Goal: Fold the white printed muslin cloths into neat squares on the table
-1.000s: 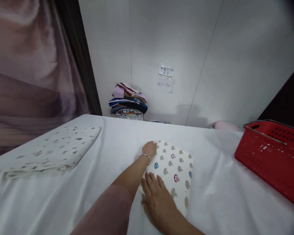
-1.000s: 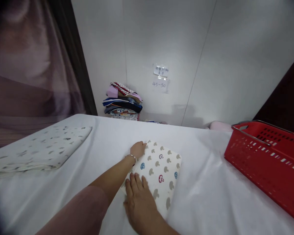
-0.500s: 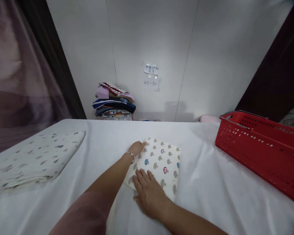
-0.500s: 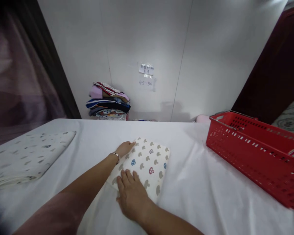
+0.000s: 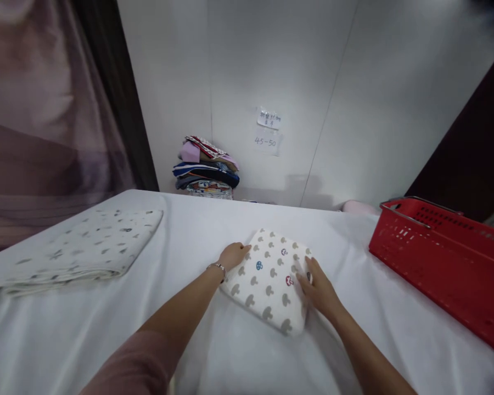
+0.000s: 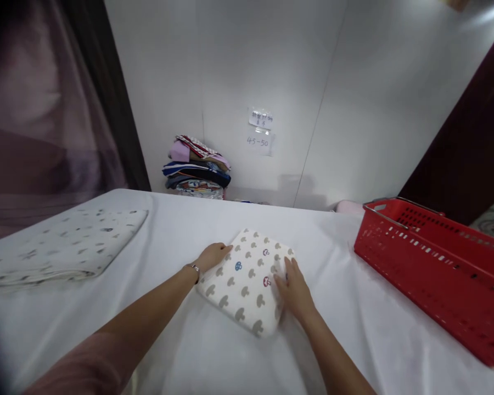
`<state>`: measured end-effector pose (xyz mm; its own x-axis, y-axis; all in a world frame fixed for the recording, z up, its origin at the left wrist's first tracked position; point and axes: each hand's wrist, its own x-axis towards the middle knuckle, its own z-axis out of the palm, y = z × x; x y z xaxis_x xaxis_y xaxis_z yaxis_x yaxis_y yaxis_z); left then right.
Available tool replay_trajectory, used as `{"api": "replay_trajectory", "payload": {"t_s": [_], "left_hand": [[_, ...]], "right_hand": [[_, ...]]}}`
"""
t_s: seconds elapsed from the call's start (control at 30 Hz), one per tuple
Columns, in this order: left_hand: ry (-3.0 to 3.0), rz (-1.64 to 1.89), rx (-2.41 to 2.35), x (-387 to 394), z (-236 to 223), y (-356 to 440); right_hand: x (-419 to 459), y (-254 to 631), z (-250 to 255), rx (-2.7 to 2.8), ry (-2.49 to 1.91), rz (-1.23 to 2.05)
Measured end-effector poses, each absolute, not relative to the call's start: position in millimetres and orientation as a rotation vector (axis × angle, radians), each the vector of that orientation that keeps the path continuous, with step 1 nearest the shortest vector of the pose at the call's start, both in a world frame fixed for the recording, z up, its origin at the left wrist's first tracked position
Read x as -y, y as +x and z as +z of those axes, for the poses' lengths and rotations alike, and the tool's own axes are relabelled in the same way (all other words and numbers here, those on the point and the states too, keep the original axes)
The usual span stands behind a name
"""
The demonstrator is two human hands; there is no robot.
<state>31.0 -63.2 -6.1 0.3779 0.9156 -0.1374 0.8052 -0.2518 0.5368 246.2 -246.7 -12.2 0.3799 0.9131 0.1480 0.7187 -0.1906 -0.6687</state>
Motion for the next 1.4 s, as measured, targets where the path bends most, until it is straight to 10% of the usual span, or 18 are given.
{"api": "replay_trajectory", "payload": {"t_s": [0.33, 0.8, 1.4], "left_hand": [[1.973, 0.376, -1.512, 90, -12, 33], [1.805, 0.542, -1.425, 150, -20, 47], [1.881, 0.810, -1.279, 156, -39, 41]], "right_hand": [[224, 280, -20, 0.929, -1.726, 0.827], [194, 279, -18, 1.755, -2.005, 0.188], [98, 176, 11, 1.930, -2.177, 0.119]]}}
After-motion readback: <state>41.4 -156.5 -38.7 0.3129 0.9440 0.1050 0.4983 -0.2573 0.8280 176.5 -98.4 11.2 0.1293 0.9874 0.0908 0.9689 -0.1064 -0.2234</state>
